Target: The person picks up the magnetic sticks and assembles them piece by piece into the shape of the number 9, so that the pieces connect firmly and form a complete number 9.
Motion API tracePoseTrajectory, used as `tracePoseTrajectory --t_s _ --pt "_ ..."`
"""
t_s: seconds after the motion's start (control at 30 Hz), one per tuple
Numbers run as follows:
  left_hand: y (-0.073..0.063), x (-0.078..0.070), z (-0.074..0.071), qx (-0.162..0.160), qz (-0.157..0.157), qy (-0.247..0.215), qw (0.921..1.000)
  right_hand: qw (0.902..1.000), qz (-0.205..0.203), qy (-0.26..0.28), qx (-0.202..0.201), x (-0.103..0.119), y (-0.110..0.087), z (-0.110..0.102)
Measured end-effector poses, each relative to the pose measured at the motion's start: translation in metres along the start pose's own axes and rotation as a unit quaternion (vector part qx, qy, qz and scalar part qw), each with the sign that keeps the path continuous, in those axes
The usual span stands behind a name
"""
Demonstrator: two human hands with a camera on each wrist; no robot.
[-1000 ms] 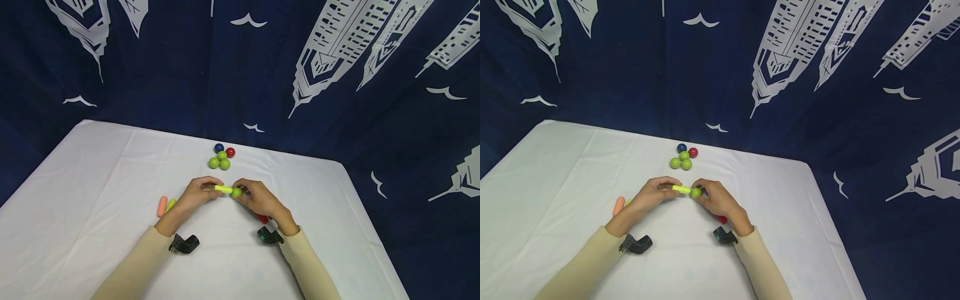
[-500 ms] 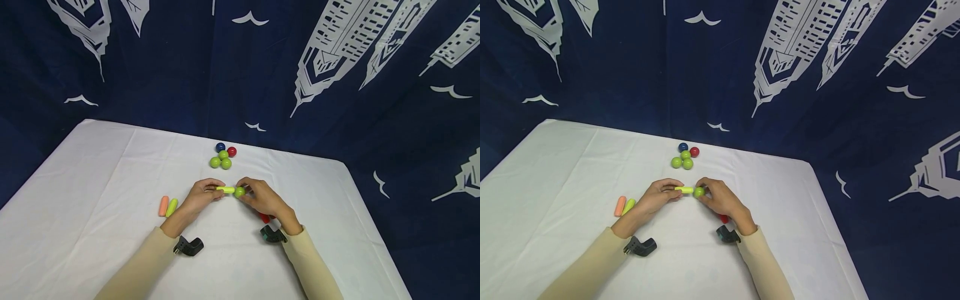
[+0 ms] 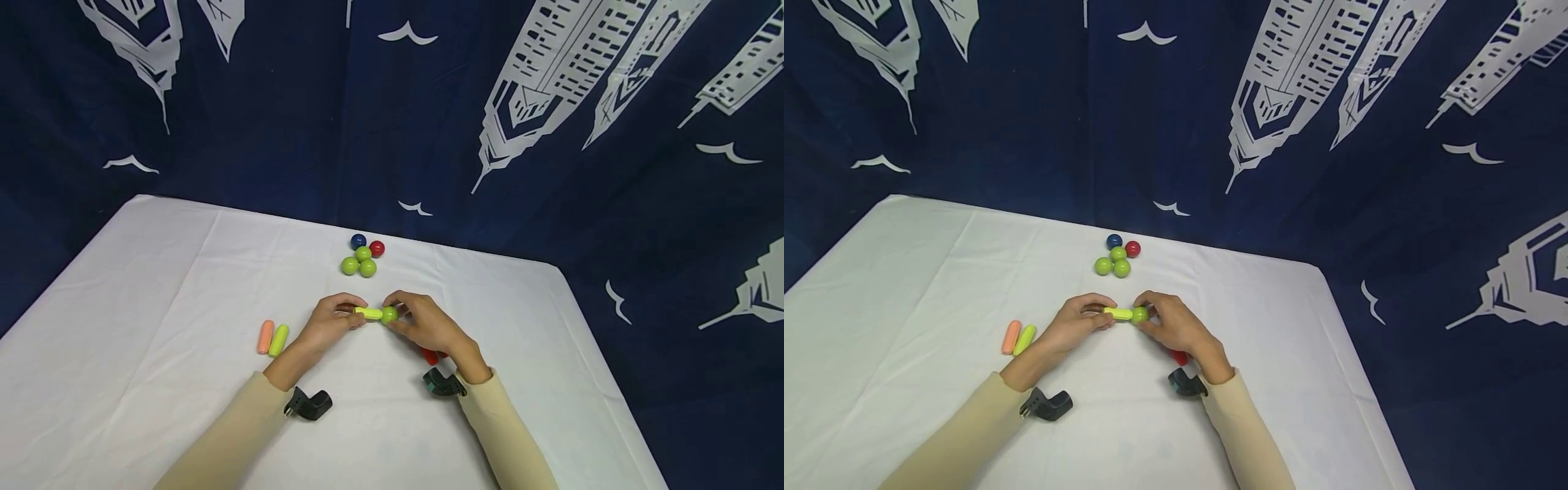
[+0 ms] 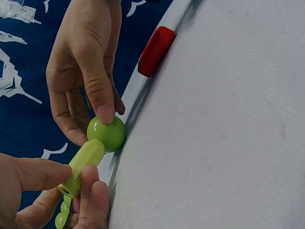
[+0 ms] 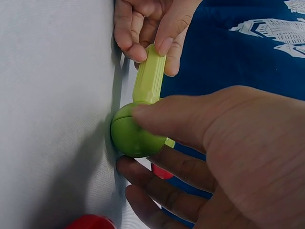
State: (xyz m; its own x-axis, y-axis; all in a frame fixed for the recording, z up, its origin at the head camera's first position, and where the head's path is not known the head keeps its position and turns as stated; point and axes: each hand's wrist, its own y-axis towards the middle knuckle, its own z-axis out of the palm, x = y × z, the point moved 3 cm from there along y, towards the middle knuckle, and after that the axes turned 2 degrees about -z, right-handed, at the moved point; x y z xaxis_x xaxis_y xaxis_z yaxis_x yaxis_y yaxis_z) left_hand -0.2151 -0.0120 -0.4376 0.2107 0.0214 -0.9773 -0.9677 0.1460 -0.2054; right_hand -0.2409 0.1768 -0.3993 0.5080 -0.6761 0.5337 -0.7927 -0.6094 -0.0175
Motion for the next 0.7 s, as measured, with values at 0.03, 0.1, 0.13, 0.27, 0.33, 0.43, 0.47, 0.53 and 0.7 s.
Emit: tracePoseTrajectory --t_s 0.03,0.1,0.13,0.27,0.33,0.43,0.47,0.53,0.7 --pt "0.000 0.000 0.000 -0.001 0.000 0.004 1.0000 1.0000 -0.001 -0.001 0.000 0.000 0.000 0.000" --pt "-0.001 -0.001 0.000 -0.001 0.002 0.013 0.9999 1.0000 -0.004 -0.003 -0.001 0.000 0.000 0.000" --pt "-0.002 -0.001 -0.001 -0.001 0.002 0.017 0.9999 1.0000 -0.006 -0.004 -0.001 0.000 0.000 0.000" --pt "-0.004 -0.005 -0.005 -0.007 0.009 0.043 0.9990 0.9999 -0.008 -0.006 -0.003 0.000 -0.001 0.001" --pt "-0.005 -0.008 -0.010 -0.014 0.013 0.060 0.9980 0.9999 -0.006 -0.008 -0.004 0.000 -0.001 0.002" --pt "-0.008 -0.015 -0.016 -0.021 0.028 0.081 0.9961 0.9999 -0.005 -0.010 -0.006 -0.001 -0.001 0.002" --pt "-0.009 -0.018 -0.018 -0.021 0.032 0.084 0.9957 0.9999 -0.005 -0.010 -0.006 -0.002 -0.001 0.002" --pt "-0.012 -0.024 -0.022 -0.019 0.037 0.094 0.9947 0.9999 -0.003 -0.010 -0.005 -0.002 -0.001 0.002" --pt "-0.017 -0.039 -0.034 -0.027 0.041 0.125 0.9909 0.9999 0.002 -0.009 -0.003 -0.002 0.000 0.001"
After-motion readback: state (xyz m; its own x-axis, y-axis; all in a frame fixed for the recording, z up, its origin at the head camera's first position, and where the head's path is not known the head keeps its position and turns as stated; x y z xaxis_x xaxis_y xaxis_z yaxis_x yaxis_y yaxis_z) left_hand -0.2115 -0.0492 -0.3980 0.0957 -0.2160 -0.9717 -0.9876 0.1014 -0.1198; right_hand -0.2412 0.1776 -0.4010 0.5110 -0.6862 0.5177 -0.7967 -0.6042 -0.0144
